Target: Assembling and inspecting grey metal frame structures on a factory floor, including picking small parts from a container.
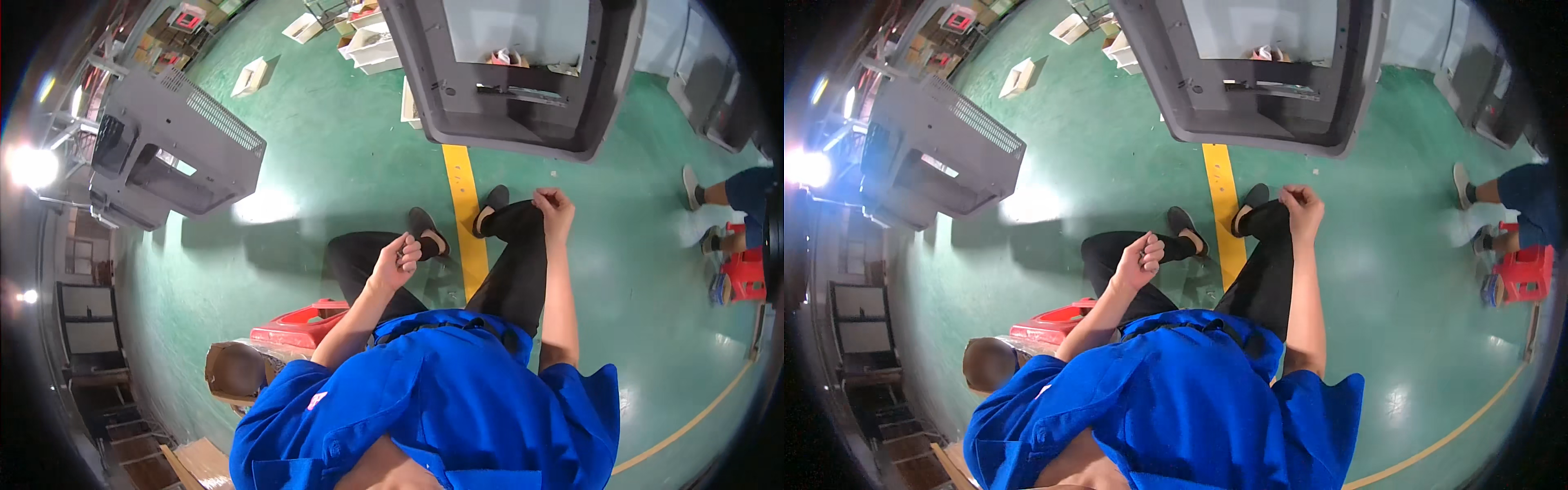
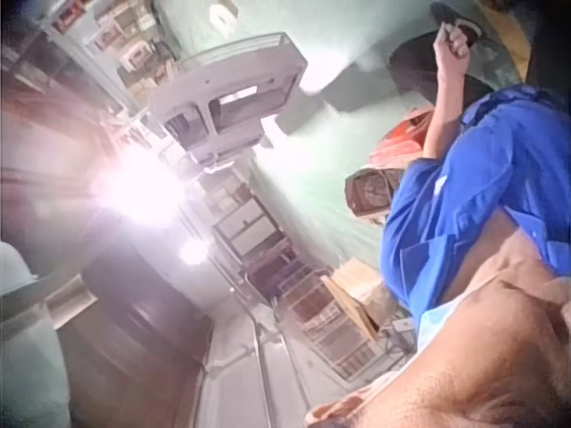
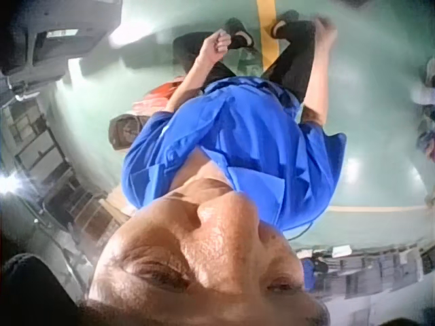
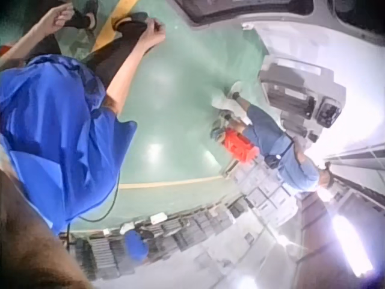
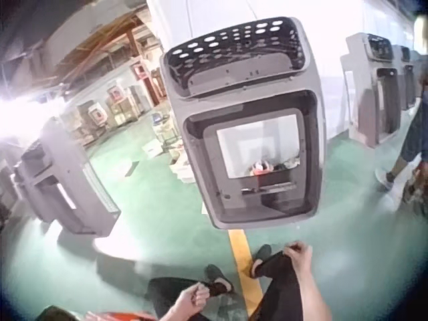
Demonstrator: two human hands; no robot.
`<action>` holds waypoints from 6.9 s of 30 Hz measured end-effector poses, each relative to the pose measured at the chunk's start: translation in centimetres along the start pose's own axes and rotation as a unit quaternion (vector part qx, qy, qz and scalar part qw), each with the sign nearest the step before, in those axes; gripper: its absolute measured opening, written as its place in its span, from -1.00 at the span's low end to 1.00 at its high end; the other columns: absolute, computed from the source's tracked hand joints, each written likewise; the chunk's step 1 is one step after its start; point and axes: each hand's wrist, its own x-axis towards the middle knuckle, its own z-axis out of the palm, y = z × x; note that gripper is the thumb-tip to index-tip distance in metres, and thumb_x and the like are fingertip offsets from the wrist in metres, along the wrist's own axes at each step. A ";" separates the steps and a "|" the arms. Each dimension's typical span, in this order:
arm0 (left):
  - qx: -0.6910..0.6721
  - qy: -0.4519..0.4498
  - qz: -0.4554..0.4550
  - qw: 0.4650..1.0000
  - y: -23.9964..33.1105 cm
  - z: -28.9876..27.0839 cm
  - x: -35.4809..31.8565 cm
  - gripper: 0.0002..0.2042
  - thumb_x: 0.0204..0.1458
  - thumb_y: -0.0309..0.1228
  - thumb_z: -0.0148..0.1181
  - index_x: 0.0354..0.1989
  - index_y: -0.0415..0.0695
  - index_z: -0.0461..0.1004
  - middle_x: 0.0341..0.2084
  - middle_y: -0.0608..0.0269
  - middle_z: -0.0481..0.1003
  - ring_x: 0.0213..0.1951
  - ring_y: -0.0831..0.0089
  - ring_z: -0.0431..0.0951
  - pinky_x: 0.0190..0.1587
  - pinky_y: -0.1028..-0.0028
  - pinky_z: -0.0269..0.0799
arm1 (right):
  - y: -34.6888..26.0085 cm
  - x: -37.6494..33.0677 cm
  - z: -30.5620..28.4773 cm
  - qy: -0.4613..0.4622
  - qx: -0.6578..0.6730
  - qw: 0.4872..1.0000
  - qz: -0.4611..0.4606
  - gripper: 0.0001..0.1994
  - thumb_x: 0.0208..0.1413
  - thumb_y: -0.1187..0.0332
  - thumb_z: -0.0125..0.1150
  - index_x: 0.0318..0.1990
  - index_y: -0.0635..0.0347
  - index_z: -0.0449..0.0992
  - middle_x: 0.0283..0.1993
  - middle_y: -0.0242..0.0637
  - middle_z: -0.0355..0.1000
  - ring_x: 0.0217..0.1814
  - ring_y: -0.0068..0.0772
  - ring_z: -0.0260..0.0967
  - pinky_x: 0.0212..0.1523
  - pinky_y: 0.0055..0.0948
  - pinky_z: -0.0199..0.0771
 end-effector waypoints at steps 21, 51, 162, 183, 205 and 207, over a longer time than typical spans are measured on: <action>-0.098 0.099 -0.147 0.979 -6.9 -5.0 -4.6 -0.81 0.22 -0.42 -0.19 -0.28 -0.30 0.31 -0.39 0.12 0.34 -0.32 0.37 0.37 -0.20 0.44 0.37 | -3.9 1.2 1.8 0.016 0.019 0.999 -0.048 -0.92 -0.06 0.54 0.23 -0.40 0.37 0.50 -0.49 -0.36 0.46 -0.42 -0.61 0.39 -0.36 -0.60 0.37; 0.101 0.074 -0.063 0.990 -7.2 -10.5 -3.5 -0.75 0.19 -0.33 -0.11 -0.35 -0.27 0.40 -0.45 0.12 0.45 -0.33 0.29 0.49 -0.14 0.34 0.45 | -4.7 0.4 13.4 -0.187 -0.500 0.807 -0.253 -0.96 -0.30 0.53 0.19 -0.64 0.23 0.45 0.14 -0.44 0.36 -0.19 -0.17 0.44 -0.21 -0.32 0.45; 0.860 0.057 0.321 0.392 17.1 3.3 8.5 -0.83 -0.16 -0.39 0.18 -0.38 -0.14 0.55 -0.45 0.10 0.53 -0.28 0.14 0.52 -0.20 0.27 0.40 | -6.1 -11.1 20.6 -0.397 -0.421 0.730 -0.364 -0.84 -0.19 0.55 0.09 -0.38 0.21 0.50 0.23 -0.20 0.24 -0.57 -0.25 0.47 -0.55 -0.35 0.49; 0.813 0.253 0.356 0.384 12.3 -0.1 -6.8 -0.70 0.05 -0.43 0.00 -0.04 -0.20 0.44 -0.37 -0.02 0.52 -0.30 0.00 0.50 -0.24 0.16 0.38 | -7.4 -7.6 24.1 -0.482 -0.376 0.745 -0.266 -0.91 -0.32 0.53 0.25 -0.58 0.27 0.44 0.23 -0.36 0.25 -0.47 -0.28 0.49 -0.43 -0.39 0.48; 0.836 0.267 0.289 0.383 7.9 4.1 -5.7 -0.38 -0.26 -0.54 0.10 0.10 -0.50 0.19 -0.64 -0.14 0.46 -0.49 0.01 0.53 -0.38 0.20 0.45 | -2.6 1.9 39.0 -0.476 -0.741 0.364 -0.304 -0.67 0.17 0.17 -0.14 -0.21 0.15 0.55 -0.18 -0.11 0.51 -0.10 -0.16 0.49 -0.16 -0.26 0.50; 0.836 0.260 0.288 0.388 7.8 4.2 -5.8 -0.37 -0.27 -0.55 0.10 0.10 -0.50 0.19 -0.64 -0.14 0.45 -0.50 0.02 0.53 -0.39 0.21 0.44 | -1.9 2.4 39.1 -0.468 -0.737 0.385 -0.300 -0.68 0.14 0.21 -0.12 -0.24 0.20 0.54 -0.20 -0.09 0.51 -0.16 -0.15 0.51 -0.20 -0.24 0.50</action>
